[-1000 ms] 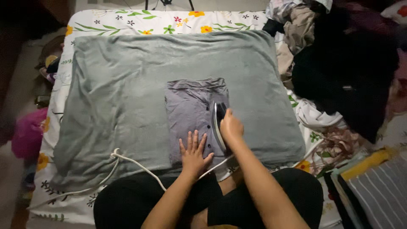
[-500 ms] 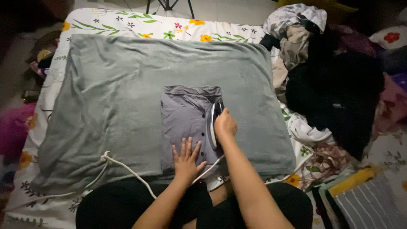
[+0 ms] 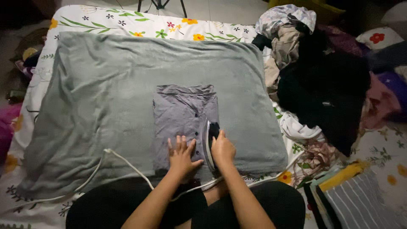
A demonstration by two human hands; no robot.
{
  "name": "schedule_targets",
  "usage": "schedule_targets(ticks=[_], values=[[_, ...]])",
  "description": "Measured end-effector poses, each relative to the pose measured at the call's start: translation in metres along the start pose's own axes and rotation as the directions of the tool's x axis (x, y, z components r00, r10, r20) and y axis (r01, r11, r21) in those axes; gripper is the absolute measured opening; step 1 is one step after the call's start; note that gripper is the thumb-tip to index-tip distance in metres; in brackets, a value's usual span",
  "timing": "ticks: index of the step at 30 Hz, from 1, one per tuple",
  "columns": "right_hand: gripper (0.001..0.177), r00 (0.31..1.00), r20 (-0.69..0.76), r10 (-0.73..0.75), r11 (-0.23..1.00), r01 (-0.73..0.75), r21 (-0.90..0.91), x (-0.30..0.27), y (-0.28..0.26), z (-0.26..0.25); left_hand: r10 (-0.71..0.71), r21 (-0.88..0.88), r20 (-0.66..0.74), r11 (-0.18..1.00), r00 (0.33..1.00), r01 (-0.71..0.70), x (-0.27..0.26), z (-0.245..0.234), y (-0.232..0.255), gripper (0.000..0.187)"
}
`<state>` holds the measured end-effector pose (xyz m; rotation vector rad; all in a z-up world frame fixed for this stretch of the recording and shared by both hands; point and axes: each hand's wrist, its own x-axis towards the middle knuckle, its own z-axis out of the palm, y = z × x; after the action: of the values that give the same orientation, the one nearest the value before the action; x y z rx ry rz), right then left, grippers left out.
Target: The person irons a grey button-up shirt laid out on a bed. They smooth the fabric with their hands, use an electric iron to press the shirt, and fold the sleeves and body of the garment.
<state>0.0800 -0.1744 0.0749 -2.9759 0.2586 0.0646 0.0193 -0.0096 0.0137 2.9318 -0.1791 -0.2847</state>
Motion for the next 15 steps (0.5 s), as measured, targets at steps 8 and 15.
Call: schedule_targets(ticks=[8,15], values=[[0.037,0.995,-0.080,0.053,0.998,-0.056,-0.027,0.104,-0.034,0.014,0.032,-0.096,-0.035,0.995,0.999,-0.035,0.003,-0.020,-0.009,0.118],[0.046,0.998,-0.053,0.023,1.000,-0.024,-0.007,0.162,-0.046,0.019,0.042,-0.104,-0.120,0.993,0.992,-0.055,0.000,-0.023,-0.011,0.118]])
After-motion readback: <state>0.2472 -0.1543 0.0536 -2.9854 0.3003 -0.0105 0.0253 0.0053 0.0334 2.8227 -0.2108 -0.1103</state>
